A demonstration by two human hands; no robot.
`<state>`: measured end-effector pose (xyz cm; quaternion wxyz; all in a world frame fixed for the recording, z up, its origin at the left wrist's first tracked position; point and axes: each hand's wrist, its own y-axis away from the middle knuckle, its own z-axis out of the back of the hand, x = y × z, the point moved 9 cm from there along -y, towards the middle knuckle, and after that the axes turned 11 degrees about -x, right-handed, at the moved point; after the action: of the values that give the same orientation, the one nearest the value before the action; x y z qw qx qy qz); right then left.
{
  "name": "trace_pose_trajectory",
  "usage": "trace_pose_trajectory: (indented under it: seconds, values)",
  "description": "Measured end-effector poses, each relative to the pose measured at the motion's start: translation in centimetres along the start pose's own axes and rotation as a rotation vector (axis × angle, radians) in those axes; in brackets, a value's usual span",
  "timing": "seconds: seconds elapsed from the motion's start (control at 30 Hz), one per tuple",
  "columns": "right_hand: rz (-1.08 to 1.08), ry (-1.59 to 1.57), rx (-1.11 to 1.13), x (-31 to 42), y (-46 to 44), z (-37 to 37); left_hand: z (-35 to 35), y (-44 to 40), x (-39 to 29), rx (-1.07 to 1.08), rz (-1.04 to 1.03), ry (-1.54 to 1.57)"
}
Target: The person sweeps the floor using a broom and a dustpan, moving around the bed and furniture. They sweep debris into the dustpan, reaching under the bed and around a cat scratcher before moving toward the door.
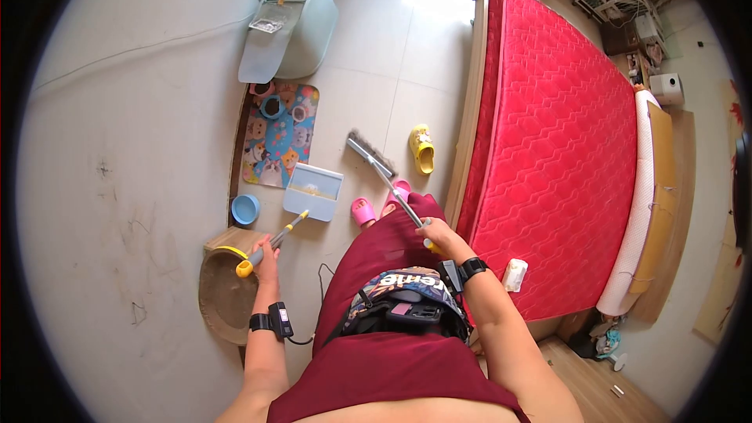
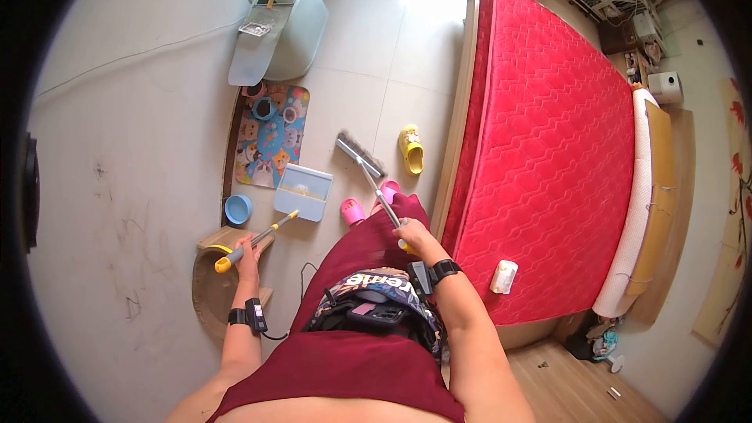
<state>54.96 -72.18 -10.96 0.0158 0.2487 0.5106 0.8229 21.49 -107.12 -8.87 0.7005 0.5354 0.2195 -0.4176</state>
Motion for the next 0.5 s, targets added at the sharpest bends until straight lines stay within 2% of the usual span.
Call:
trace_pose_trajectory:
  seconds: [0.13, 0.23, 0.37, 0.5]
  values:
    - [0.093, 0.081, -0.017, -1.2, -1.3, 1.2, 0.0, 0.3, 0.3, -0.008, 0.037, 0.001]
    - [0.110, -0.089, -0.014, -1.1, -0.6, 3.5, 0.2, 0.3, 0.8, -0.027, 0.053, 0.004]
    - [-0.045, -0.573, 0.146, 0.1, 1.7, 6.5, -0.7, 1.9, -0.3, -0.051, 0.099, 0.035]
    - [-0.135, -0.703, 0.126, 1.7, 3.8, 11.4, 0.0, 2.2, 0.1, -0.159, 0.132, 0.213]
